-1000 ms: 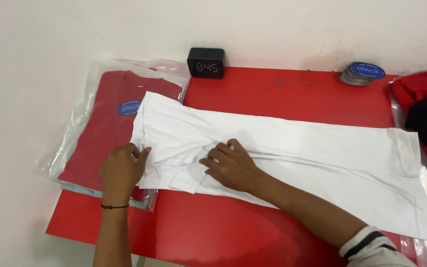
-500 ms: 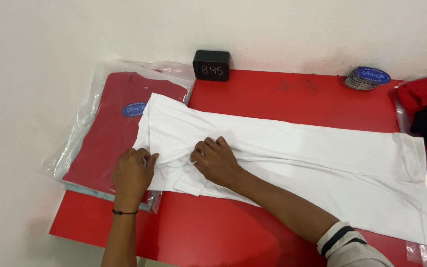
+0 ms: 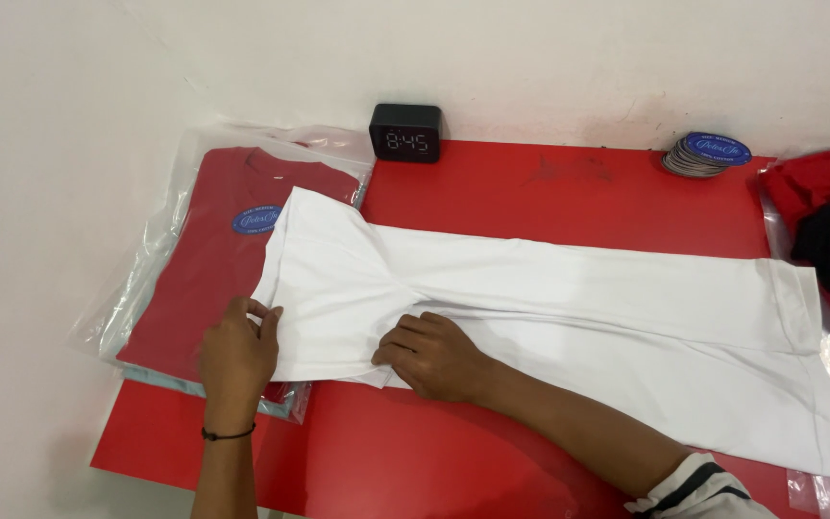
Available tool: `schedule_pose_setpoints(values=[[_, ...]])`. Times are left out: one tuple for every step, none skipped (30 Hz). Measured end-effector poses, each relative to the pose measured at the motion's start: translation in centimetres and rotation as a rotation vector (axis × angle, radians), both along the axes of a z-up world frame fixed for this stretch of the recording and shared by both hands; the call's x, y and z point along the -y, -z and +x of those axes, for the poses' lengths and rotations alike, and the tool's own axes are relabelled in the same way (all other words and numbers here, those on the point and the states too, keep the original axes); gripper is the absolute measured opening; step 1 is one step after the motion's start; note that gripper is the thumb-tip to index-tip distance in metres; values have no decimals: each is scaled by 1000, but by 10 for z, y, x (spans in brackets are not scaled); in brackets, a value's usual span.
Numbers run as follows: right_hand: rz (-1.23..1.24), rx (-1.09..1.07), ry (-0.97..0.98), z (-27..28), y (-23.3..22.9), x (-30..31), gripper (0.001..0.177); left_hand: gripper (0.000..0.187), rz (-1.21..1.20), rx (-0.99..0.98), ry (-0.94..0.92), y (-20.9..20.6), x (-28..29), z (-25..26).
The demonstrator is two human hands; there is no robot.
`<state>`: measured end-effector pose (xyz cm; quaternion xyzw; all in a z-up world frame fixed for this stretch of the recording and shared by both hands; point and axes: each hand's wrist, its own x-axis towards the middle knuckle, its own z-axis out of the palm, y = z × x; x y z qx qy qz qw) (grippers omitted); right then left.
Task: Folding a white t-shirt and placing it into a clear plastic packaging bag on a red table.
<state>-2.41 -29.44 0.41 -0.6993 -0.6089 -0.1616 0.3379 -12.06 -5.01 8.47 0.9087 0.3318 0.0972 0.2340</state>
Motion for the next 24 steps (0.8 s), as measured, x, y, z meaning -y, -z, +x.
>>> schedule_pose_setpoints(values=[[-22, -12, -37, -1, 1, 2, 9, 24, 44, -103, 12, -3, 1, 0], [-46, -25, -74, -1, 2, 4, 10, 25, 88, -207, 24, -5, 2, 1], [-45, -26, -72, -2, -6, 8, 10, 25, 88, -207, 26, -4, 3, 2], [-64, -49, -121, -3, -13, 12, 8, 27, 154, -227, 34, -2, 4, 3], [-82, -73, -170, -4, -21, 16, 8, 29, 220, -247, 43, -1, 5, 4], [-83, -72, -166, -5, -22, 20, 8, 29, 220, -245, 46, -3, 8, 10], [-62, -53, -176, -7, -23, 24, 10, 25, 261, -149, 69, -5, 12, 16], [-39, -33, -186, -8, -23, 28, 12, 22, 302, -51, 91, -6, 15, 22], [-39, -30, -183, -5, -24, 33, 12, 22, 302, -48, 94, 8, 13, 32], [-24, -21, -108, -2, -25, 38, 15, 13, 419, 173, 214, 21, 10, 42], [-10, -11, -33, 1, -27, 43, 17, 4, 532, 397, 330, 35, 8, 52], [-10, -12, -25, 14, -16, 47, 17, 4, 531, 398, 338, 37, 22, 65], [-31, -8, 113, 26, -6, 51, 23, 6, 498, 448, 484, 39, 36, 77], [-54, -4, 249, 38, 5, 55, 29, 8, 462, 497, 627, 41, 49, 89], [-56, -6, 255, 46, 5, 63, 29, 8, 459, 498, 632, 41, 61, 96], [-197, -81, 353, 55, 4, 70, 37, 20, 334, 328, 616, 41, 73, 102], [-338, -157, 452, 64, 4, 77, 45, 33, 209, 159, 597, 41, 85, 109], [-337, -158, 455, 70, 4, 85, 45, 33, 209, 158, 600, 45, 82, 115], [-502, -243, 530, 75, 5, 94, 50, 39, 228, 34, 511, 48, 78, 121], [-668, -327, 603, 81, 5, 102, 56, 46, 246, -90, 420, 52, 75, 127], [-668, -328, 605, 80, -4, 110, 56, 46, 245, -90, 422, 66, 61, 127], [-699, -305, 643, 78, -13, 118, 59, 53, 397, -8, 404, 80, 47, 126], [-729, -282, 682, 76, -21, 126, 63, 59, 547, 74, 383, 95, 33, 126], [-729, -282, 680, 79, -19, 132, 63, 59, 547, 73, 382, 93, 31, 123]])
